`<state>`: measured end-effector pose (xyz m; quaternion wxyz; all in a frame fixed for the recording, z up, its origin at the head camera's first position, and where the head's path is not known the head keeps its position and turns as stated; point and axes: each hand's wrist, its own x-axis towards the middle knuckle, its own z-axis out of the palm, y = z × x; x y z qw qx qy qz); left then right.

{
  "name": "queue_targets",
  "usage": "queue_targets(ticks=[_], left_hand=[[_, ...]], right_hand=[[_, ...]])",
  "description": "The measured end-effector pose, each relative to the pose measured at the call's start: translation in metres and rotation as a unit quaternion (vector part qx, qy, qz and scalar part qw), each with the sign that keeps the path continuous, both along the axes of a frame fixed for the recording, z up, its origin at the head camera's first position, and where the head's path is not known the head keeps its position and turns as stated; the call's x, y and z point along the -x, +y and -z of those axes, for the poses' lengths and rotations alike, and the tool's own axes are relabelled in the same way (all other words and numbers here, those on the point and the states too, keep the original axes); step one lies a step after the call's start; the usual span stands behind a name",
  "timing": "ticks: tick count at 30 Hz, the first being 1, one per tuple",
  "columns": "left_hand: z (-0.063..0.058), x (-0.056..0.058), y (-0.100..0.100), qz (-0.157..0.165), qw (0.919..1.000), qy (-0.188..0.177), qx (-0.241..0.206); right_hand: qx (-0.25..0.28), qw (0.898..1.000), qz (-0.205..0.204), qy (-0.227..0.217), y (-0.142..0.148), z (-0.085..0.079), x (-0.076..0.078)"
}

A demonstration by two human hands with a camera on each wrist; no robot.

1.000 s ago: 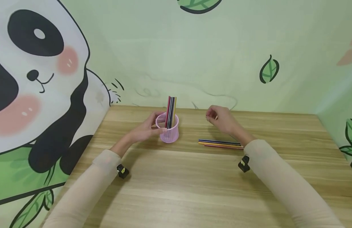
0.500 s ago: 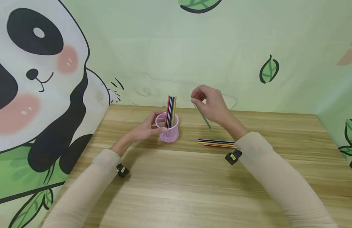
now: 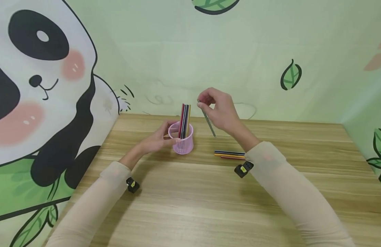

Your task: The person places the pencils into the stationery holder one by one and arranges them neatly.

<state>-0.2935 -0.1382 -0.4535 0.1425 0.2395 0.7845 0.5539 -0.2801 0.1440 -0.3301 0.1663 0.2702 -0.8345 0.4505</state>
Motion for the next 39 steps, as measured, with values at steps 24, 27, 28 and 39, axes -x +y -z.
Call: queue_targets(ticks=[24,27,28,39], left_hand=[[0.002,0.000,-0.001,-0.002,1.0000,-0.006,-0.004],[0.003,0.001,-0.001,-0.002,1.0000,-0.008,-0.004],[0.003,0.001,-0.001,0.000,1.0000,-0.008,-0.005],[0.003,0.001,-0.001,0.001,1.0000,0.002,-0.009]], right_hand=[[0.116,0.992,-0.004,-0.040,-0.010,-0.031,-0.003],[0.145,0.988,-0.005,-0.057,-0.013,-0.033,-0.003],[0.156,0.986,-0.005,-0.063,-0.014,-0.032,-0.003],[0.190,0.974,-0.006,-0.122,-0.032,0.004,0.007]])
